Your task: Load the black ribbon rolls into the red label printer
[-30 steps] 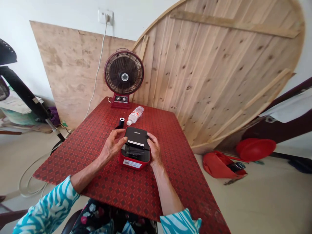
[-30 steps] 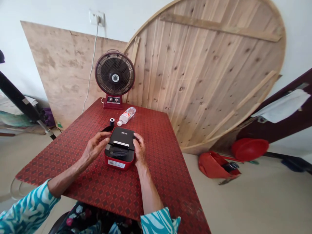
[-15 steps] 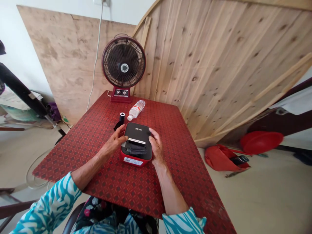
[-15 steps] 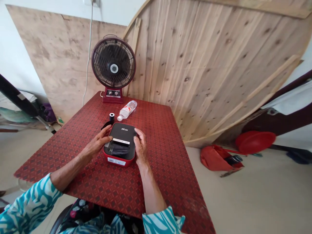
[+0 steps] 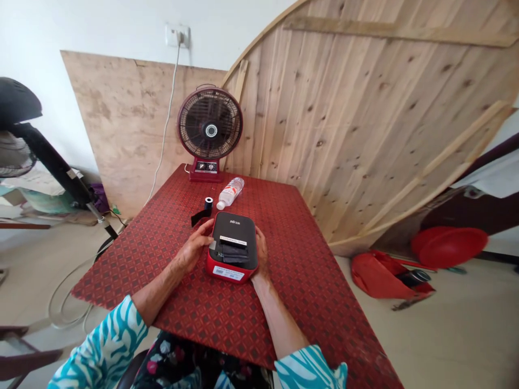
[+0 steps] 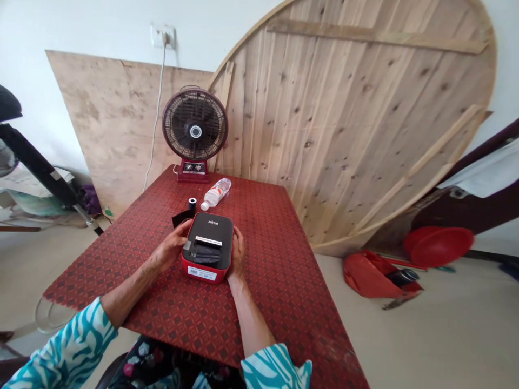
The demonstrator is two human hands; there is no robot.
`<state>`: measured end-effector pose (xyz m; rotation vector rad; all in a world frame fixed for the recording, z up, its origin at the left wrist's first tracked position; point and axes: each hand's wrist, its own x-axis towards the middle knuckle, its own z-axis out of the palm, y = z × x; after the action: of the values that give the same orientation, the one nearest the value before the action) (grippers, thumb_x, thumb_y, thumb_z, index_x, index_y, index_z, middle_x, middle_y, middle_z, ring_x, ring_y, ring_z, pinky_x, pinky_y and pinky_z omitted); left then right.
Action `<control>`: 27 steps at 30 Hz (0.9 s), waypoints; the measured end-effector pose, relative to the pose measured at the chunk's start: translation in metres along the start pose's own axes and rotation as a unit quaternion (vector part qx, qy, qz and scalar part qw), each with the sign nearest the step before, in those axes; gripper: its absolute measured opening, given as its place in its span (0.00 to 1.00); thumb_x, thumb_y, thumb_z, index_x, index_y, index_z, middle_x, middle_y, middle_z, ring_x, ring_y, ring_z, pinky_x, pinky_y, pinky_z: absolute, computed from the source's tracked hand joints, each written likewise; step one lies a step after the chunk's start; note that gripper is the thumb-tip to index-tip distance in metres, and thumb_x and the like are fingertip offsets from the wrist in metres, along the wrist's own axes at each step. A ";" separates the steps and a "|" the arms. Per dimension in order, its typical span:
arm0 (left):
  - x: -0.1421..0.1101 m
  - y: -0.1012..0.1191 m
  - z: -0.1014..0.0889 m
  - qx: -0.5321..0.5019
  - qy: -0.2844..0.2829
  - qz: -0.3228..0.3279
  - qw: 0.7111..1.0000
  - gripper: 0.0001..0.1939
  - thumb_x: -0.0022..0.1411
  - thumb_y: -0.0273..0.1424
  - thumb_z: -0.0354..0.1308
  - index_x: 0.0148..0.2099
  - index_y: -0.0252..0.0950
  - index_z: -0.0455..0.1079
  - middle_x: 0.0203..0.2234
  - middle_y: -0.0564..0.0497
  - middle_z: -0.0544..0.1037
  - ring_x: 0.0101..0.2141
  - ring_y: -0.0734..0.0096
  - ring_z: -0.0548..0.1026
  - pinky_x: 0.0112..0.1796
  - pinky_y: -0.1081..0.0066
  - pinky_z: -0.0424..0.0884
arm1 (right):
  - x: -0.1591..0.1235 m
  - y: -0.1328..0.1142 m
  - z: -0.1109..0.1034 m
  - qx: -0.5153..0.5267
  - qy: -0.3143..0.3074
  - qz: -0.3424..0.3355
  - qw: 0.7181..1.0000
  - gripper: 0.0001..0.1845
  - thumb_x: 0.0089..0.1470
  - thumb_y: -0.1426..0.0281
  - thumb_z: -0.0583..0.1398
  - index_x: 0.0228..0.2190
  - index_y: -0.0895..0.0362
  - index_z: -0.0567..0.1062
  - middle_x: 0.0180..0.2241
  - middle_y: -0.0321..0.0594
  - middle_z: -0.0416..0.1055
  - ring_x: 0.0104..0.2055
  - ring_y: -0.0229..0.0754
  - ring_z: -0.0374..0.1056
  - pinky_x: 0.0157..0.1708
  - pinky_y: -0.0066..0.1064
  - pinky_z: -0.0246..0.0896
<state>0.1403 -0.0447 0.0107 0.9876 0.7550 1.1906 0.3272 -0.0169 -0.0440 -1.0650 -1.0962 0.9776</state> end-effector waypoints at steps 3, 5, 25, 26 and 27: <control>0.002 0.000 -0.005 -0.012 -0.005 0.005 1.000 0.36 0.44 0.28 0.58 0.59 0.40 0.64 0.57 0.47 0.69 0.56 0.54 0.66 0.52 0.62 0.65 | -0.001 -0.006 0.003 0.032 0.048 0.036 0.998 0.26 0.55 0.53 0.53 0.50 0.53 0.69 0.55 0.44 0.68 0.55 0.49 0.64 0.55 0.45 0.58; 0.004 -0.001 -0.007 -0.030 -0.011 0.004 0.999 0.36 0.43 0.26 0.58 0.58 0.40 0.65 0.58 0.48 0.69 0.58 0.53 0.63 0.54 0.62 0.63 | -0.001 -0.008 0.004 0.055 0.059 0.053 0.995 0.26 0.53 0.53 0.54 0.49 0.54 0.70 0.53 0.44 0.70 0.54 0.49 0.65 0.54 0.44 0.58; 0.005 -0.002 -0.014 -0.025 -0.034 -0.001 0.999 0.37 0.46 0.24 0.60 0.61 0.42 0.63 0.61 0.48 0.64 0.59 0.52 0.63 0.50 0.64 0.68 | 0.001 -0.006 0.005 0.053 0.061 0.037 0.996 0.25 0.54 0.54 0.54 0.47 0.54 0.72 0.50 0.43 0.73 0.52 0.45 0.67 0.52 0.39 0.59; 0.004 -0.001 -0.014 -0.017 -0.033 0.000 0.999 0.37 0.47 0.25 0.60 0.61 0.42 0.63 0.61 0.48 0.64 0.59 0.52 0.64 0.49 0.64 0.69 | 0.002 -0.006 0.005 0.051 0.060 0.032 0.996 0.25 0.54 0.54 0.54 0.47 0.54 0.73 0.50 0.43 0.73 0.52 0.45 0.67 0.52 0.39 0.58; 0.004 0.000 -0.015 -0.005 -0.033 0.001 0.999 0.37 0.47 0.26 0.60 0.62 0.41 0.62 0.61 0.47 0.65 0.58 0.51 0.65 0.48 0.64 0.70 | 0.002 -0.006 0.005 0.049 0.059 0.026 0.997 0.25 0.53 0.54 0.54 0.47 0.54 0.73 0.50 0.43 0.73 0.52 0.46 0.66 0.52 0.39 0.58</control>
<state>0.1280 -0.0377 0.0050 1.0153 0.6960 1.1570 0.3232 -0.0151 -0.0369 -1.0623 -0.9192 0.9862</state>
